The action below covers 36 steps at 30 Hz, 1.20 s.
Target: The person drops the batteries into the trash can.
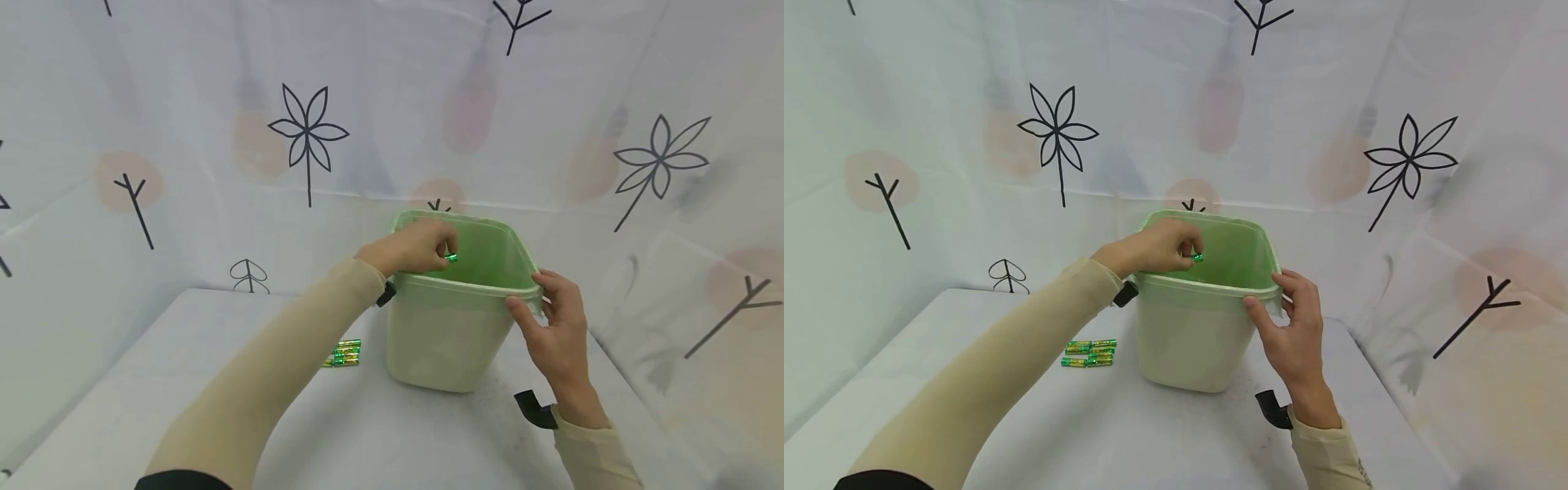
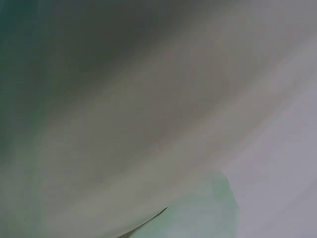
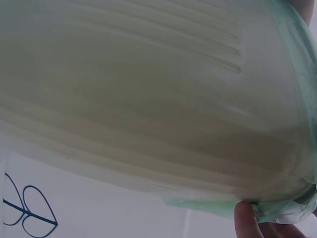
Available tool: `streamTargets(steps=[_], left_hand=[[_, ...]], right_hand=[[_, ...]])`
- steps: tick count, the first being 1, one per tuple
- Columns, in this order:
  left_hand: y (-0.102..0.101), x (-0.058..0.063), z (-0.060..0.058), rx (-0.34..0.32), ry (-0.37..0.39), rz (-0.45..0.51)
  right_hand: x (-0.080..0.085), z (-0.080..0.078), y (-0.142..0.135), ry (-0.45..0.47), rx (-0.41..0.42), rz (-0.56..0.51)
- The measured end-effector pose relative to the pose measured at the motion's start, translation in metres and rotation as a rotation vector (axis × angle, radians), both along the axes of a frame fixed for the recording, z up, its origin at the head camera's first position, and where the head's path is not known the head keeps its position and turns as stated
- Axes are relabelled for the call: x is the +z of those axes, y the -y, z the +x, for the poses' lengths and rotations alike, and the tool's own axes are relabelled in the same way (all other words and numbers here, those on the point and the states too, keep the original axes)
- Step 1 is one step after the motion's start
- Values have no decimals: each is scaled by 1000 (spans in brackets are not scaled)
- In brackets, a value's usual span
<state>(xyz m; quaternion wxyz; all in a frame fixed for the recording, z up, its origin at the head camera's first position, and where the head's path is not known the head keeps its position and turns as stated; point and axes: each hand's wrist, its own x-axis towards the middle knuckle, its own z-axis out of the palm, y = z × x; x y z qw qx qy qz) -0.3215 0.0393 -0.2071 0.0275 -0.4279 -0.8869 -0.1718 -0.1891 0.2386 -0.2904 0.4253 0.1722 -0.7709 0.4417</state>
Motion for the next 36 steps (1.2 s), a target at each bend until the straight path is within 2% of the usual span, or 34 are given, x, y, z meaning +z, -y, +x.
streamTargets(steps=[12, 20, 26, 31, 36], left_hand=[[0, 0, 4, 32, 8, -37], [1, 1, 5, 31, 5, -25], [5, 4, 9, 21, -66, 15], [13, 7, 19, -19, -152, 52], [27, 6, 30, -60, -237, 129]], right_hand=[[-2, -2, -1, 6, 9, -4], [-2, -2, -1, -1, 14, -10], [-3, -4, -3, 6, 30, -38], [-3, -4, -2, -9, 50, -53], [-2, -2, -1, -6, 47, -55]])
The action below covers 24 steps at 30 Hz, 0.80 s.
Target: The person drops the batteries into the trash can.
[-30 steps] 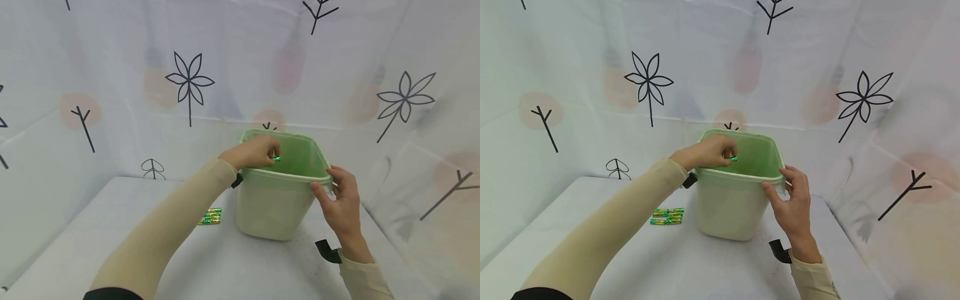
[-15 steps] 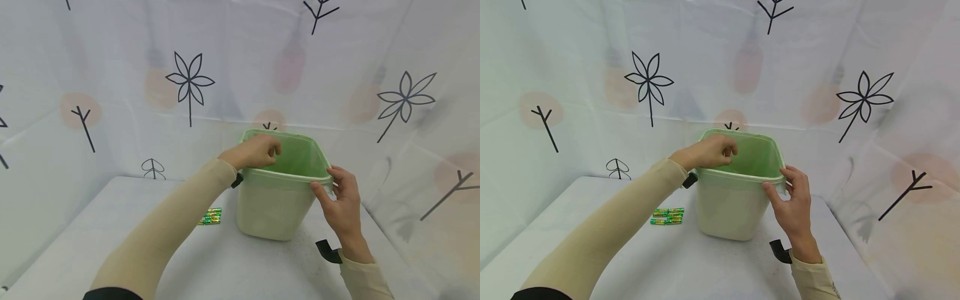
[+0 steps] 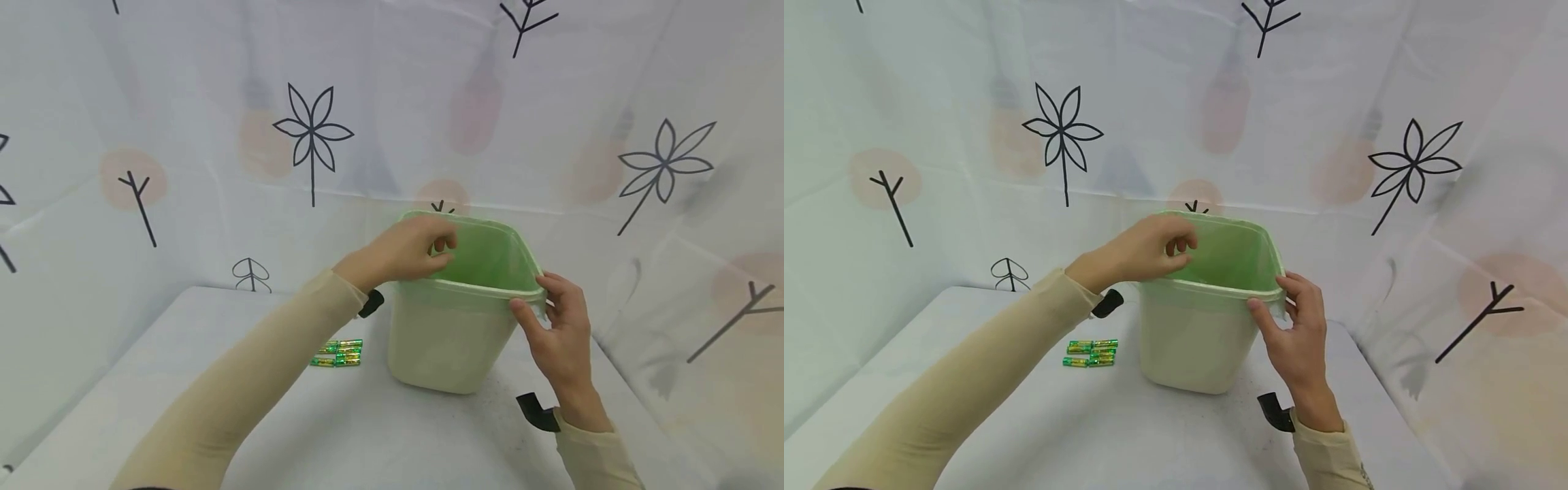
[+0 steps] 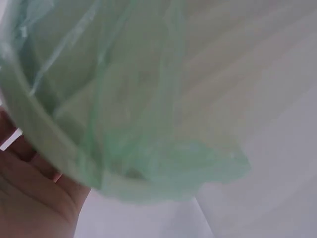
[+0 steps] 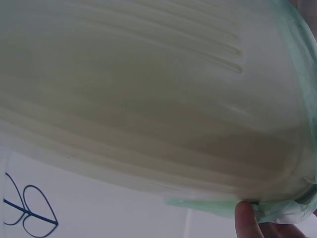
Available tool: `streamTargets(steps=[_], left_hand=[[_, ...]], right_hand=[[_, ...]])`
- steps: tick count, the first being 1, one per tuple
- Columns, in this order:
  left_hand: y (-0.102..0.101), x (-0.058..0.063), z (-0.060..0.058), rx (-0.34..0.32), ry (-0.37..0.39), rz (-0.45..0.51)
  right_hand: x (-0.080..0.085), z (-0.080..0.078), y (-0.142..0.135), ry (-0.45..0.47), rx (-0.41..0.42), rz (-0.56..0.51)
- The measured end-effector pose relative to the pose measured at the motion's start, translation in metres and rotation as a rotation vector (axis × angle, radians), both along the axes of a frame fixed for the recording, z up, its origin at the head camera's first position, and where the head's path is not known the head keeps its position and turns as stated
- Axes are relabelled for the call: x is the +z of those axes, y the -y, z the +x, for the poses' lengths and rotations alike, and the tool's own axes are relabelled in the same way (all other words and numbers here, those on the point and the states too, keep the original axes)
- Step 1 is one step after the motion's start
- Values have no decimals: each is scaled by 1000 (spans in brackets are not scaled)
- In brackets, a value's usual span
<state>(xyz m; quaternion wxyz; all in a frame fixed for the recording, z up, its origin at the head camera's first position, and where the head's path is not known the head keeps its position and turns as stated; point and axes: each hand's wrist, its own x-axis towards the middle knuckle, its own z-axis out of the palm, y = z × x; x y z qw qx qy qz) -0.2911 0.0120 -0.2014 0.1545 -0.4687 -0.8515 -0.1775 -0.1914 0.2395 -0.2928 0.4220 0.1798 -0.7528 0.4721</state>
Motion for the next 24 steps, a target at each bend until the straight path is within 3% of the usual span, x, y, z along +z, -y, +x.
streamTargets(steps=[12, 24], left_hand=[[45, -15, 24, -89, -88, 294], [87, -51, 36, -65, -85, 315]], right_hand=[[0, 0, 0, 0, -14, 10], [-1, 0, 0, -7, -17, 14]])
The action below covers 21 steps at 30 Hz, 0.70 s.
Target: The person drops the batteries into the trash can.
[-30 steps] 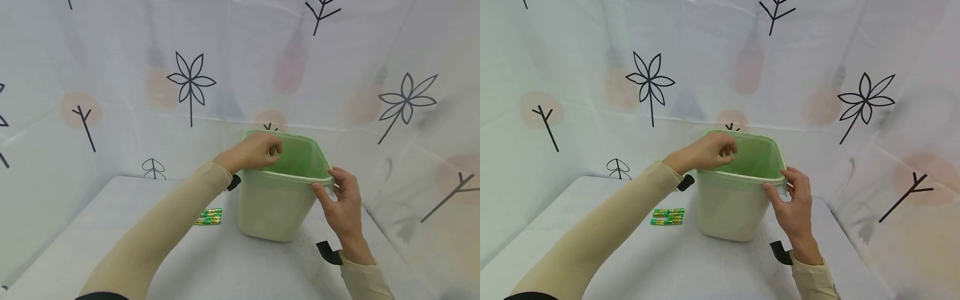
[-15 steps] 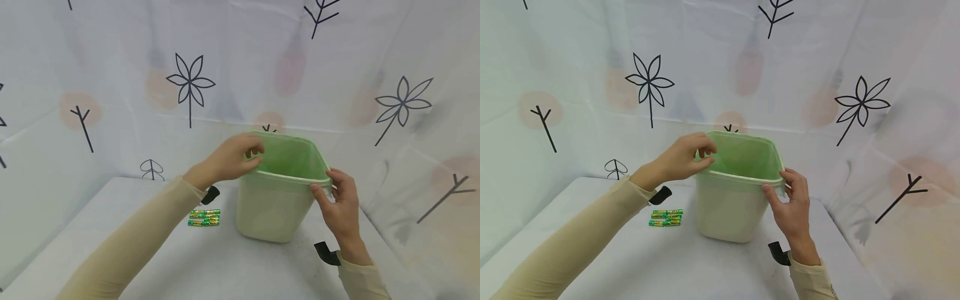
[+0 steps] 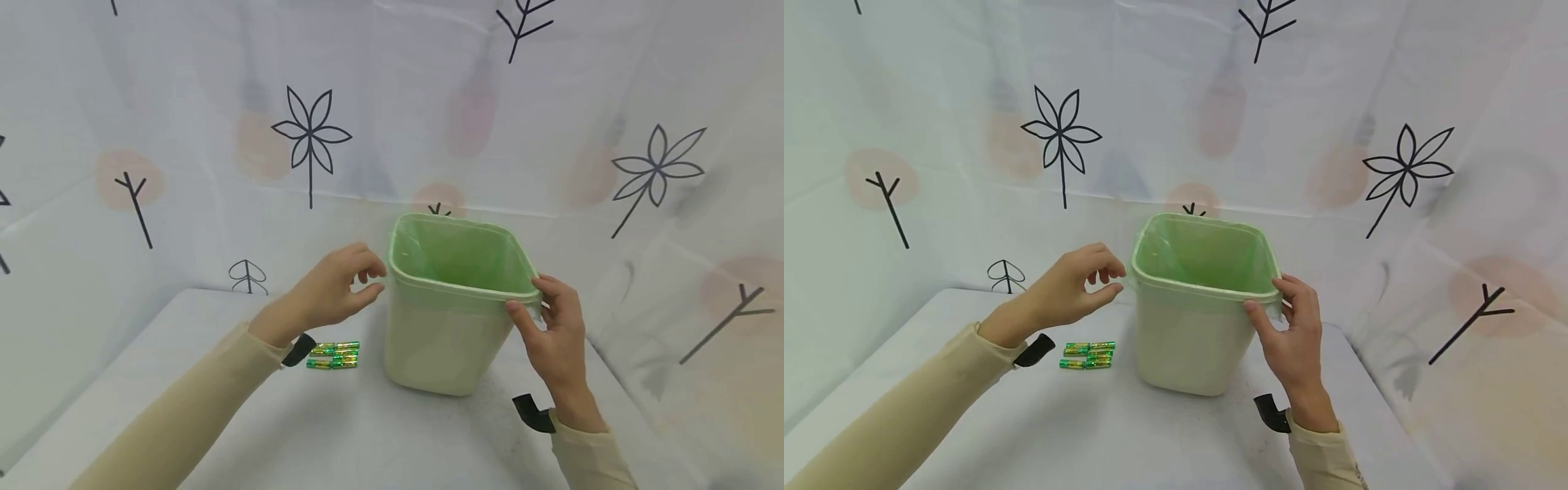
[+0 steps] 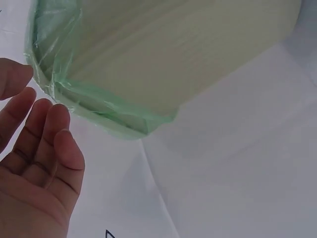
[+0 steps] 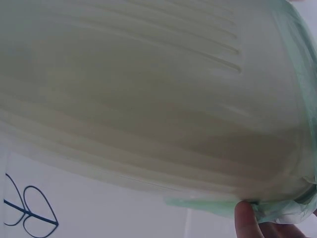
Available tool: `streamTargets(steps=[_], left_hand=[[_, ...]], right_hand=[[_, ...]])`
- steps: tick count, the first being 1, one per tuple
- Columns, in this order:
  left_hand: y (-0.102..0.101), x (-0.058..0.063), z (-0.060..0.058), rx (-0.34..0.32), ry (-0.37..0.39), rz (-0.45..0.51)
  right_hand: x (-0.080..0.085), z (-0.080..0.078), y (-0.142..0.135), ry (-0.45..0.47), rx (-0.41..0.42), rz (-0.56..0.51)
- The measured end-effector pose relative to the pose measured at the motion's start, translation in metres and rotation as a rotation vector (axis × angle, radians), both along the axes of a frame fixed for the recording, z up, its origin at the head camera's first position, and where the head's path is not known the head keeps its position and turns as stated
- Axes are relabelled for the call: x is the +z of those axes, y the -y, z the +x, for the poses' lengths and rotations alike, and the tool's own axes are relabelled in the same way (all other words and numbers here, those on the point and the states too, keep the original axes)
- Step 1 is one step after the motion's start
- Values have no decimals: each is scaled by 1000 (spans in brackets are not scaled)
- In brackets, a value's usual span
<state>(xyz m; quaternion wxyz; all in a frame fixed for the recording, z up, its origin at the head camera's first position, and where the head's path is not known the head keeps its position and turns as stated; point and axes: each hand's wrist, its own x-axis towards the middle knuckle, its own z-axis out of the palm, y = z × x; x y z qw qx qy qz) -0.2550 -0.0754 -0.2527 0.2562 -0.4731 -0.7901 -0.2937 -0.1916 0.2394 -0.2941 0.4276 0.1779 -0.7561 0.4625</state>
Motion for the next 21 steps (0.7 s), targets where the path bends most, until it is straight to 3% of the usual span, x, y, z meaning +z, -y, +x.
streamTargets(steps=[9, 21], left_hand=[[16, -32, 0, 63, 84, -83], [33, -87, -6, 163, 240, -268]], right_hand=[[1, 1, 0, -2, 8, -5], [-1, 0, -2, 3, 2, 5]])
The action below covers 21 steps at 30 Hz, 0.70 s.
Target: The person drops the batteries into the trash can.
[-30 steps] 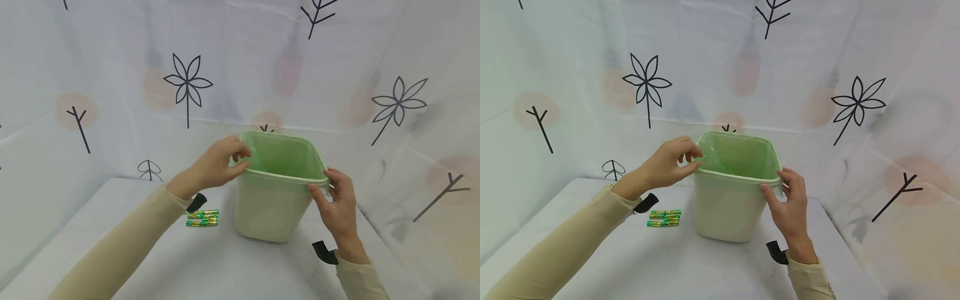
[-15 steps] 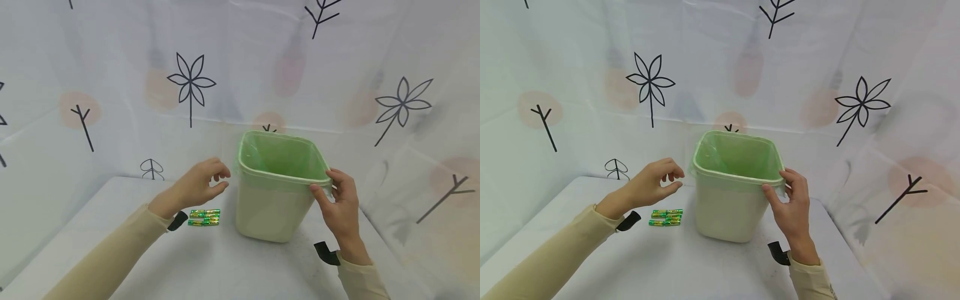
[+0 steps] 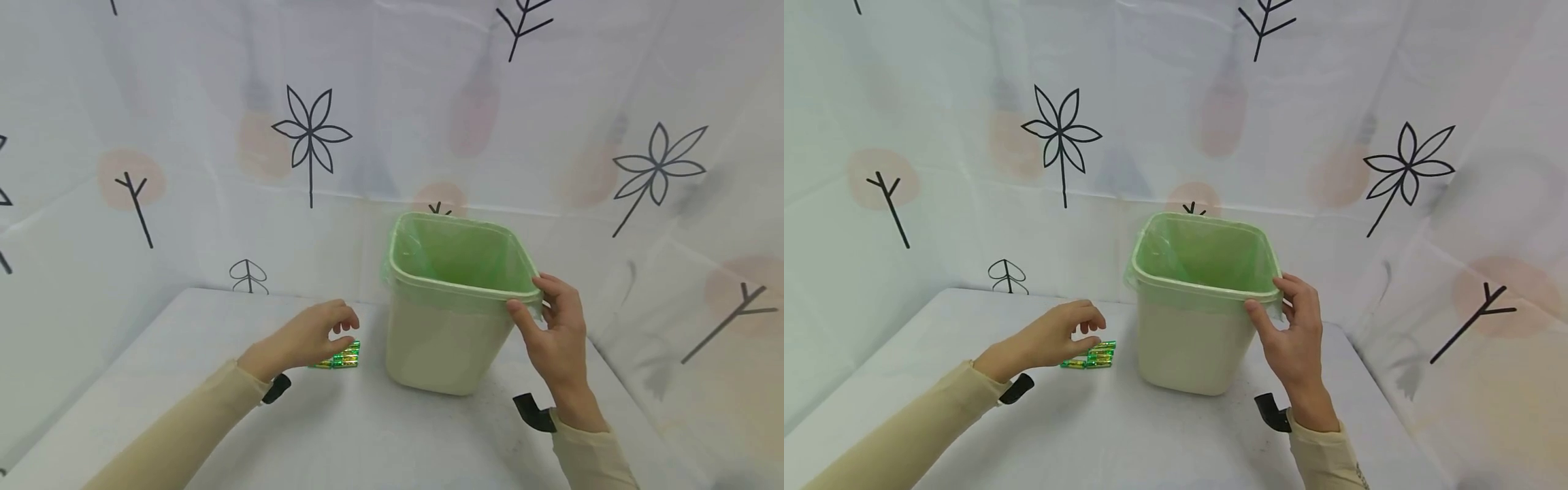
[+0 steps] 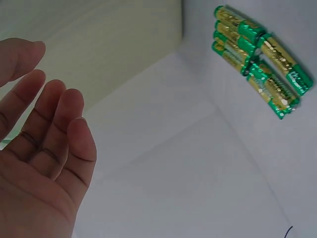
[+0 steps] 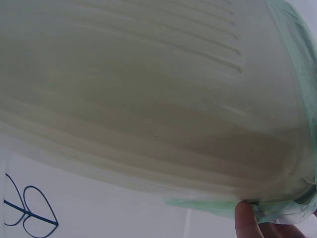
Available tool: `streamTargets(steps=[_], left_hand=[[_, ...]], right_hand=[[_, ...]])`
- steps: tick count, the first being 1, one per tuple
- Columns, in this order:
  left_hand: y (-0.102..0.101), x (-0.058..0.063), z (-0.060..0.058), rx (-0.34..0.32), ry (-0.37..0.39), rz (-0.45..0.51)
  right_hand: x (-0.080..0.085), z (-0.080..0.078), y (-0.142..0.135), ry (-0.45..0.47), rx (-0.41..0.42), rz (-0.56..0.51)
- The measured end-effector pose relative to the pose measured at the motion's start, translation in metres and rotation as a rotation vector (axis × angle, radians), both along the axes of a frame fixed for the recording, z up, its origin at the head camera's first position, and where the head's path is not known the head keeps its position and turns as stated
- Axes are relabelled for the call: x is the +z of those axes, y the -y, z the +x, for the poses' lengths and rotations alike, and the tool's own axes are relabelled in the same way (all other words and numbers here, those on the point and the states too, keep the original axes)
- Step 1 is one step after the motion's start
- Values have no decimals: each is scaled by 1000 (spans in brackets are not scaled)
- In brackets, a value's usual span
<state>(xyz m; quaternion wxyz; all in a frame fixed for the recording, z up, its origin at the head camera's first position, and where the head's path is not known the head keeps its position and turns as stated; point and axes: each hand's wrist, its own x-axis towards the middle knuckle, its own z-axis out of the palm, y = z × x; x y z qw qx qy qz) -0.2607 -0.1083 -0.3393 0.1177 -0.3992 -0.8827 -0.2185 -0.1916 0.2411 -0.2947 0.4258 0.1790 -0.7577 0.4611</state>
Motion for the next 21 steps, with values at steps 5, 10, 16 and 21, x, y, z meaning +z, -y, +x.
streamTargets(steps=[5, 10, 16, 21], left_hand=[[7, -23, -5, 64, 96, -38], [16, -41, -12, 102, 151, -57], [21, -55, -16, 168, 220, -108], [25, -66, -23, 207, 262, -123]], right_hand=[[1, 0, 1, 2, 0, 2], [1, 0, 1, -12, 6, 3], [1, 0, 2, -4, 2, 5], [1, 1, 2, 9, -7, 4]])
